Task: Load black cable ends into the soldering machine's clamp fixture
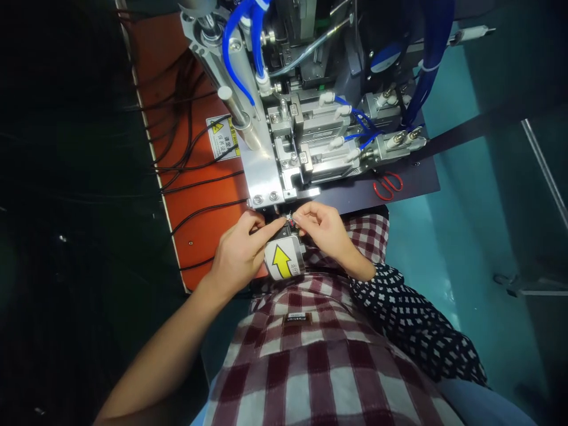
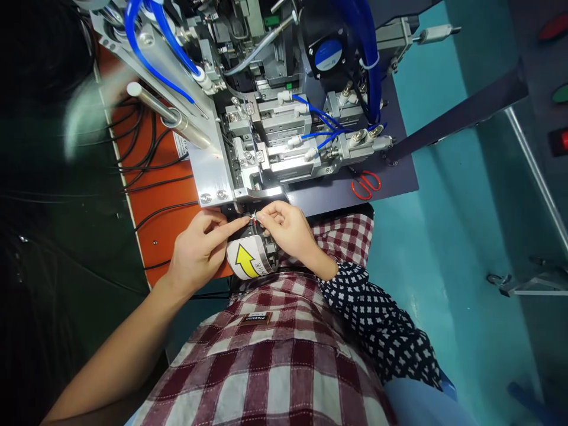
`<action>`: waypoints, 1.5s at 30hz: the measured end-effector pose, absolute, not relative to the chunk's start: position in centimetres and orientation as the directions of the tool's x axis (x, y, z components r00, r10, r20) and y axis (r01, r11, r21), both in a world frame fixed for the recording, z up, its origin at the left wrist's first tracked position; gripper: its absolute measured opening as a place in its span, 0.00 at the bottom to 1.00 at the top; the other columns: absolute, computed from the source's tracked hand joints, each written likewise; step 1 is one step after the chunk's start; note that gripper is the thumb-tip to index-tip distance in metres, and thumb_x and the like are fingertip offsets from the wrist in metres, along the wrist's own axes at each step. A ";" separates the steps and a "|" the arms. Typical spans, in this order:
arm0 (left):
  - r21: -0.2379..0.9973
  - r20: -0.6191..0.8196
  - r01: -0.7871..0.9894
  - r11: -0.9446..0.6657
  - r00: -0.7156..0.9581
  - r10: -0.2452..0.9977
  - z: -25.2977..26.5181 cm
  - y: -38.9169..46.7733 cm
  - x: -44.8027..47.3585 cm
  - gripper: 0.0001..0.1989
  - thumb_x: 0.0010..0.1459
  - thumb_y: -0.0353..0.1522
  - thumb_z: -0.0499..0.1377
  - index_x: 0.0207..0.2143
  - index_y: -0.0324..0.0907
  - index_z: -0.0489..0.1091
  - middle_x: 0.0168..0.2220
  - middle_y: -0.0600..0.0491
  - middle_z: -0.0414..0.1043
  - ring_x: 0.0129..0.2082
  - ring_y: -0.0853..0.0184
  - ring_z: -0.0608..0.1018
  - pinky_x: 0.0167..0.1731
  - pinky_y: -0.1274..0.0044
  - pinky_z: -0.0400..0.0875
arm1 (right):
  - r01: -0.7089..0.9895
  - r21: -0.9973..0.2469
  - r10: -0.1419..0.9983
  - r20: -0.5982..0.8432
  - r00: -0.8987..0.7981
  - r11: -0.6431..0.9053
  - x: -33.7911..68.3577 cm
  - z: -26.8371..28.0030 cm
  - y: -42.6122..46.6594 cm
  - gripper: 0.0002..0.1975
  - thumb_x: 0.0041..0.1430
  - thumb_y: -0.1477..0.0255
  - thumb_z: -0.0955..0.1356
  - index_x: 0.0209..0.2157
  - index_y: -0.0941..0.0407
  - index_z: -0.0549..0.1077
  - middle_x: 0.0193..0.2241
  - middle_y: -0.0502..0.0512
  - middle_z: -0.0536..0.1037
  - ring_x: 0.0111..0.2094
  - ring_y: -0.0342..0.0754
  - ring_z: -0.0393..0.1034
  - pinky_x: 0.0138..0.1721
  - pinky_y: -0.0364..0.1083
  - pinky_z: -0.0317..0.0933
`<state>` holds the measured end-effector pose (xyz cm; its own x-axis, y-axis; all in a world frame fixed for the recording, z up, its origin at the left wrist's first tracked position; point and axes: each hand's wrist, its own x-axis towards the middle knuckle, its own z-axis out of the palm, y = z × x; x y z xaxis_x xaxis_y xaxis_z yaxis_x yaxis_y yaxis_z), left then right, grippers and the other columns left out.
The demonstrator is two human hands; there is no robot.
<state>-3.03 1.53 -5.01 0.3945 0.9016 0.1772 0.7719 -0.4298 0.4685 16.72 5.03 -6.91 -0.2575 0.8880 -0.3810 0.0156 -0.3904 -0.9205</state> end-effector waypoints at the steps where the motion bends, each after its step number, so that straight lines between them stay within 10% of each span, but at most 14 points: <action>1: 0.468 0.178 0.770 -0.434 0.398 0.900 -5.0 1.5 -3.0 0.17 0.64 0.29 0.51 0.52 0.45 0.73 0.35 0.50 0.64 0.34 0.68 0.71 0.30 0.78 0.69 | 0.007 -0.918 0.886 -0.384 -0.261 -0.396 16.7 -6.9 5.1 0.12 0.55 0.64 0.71 0.28 0.58 0.71 0.23 0.49 0.72 0.22 0.41 0.67 0.25 0.43 0.61; 31: 0.403 0.234 0.783 -0.475 0.414 0.880 -4.9 1.5 -2.8 0.16 0.65 0.30 0.51 0.50 0.39 0.74 0.34 0.49 0.65 0.32 0.67 0.71 0.29 0.78 0.68 | 0.012 -0.928 0.903 -0.367 -0.225 -0.374 16.4 -7.1 4.7 0.08 0.56 0.67 0.70 0.29 0.57 0.71 0.23 0.48 0.72 0.22 0.41 0.67 0.25 0.42 0.64; 45: 0.441 0.237 0.767 -0.467 0.402 0.884 -5.1 1.6 -2.8 0.15 0.63 0.28 0.53 0.49 0.37 0.75 0.35 0.48 0.65 0.33 0.67 0.71 0.30 0.77 0.69 | 0.381 -0.913 0.981 0.088 -0.171 0.148 16.6 -6.4 4.2 0.05 0.60 0.74 0.67 0.30 0.55 0.71 0.27 0.51 0.73 0.27 0.44 0.67 0.33 0.46 0.63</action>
<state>-2.76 1.57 -5.08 0.4023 0.8842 0.2371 0.7666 -0.4670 0.4407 16.63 4.19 -6.43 -0.1712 0.9813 0.0879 0.3807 0.1482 -0.9128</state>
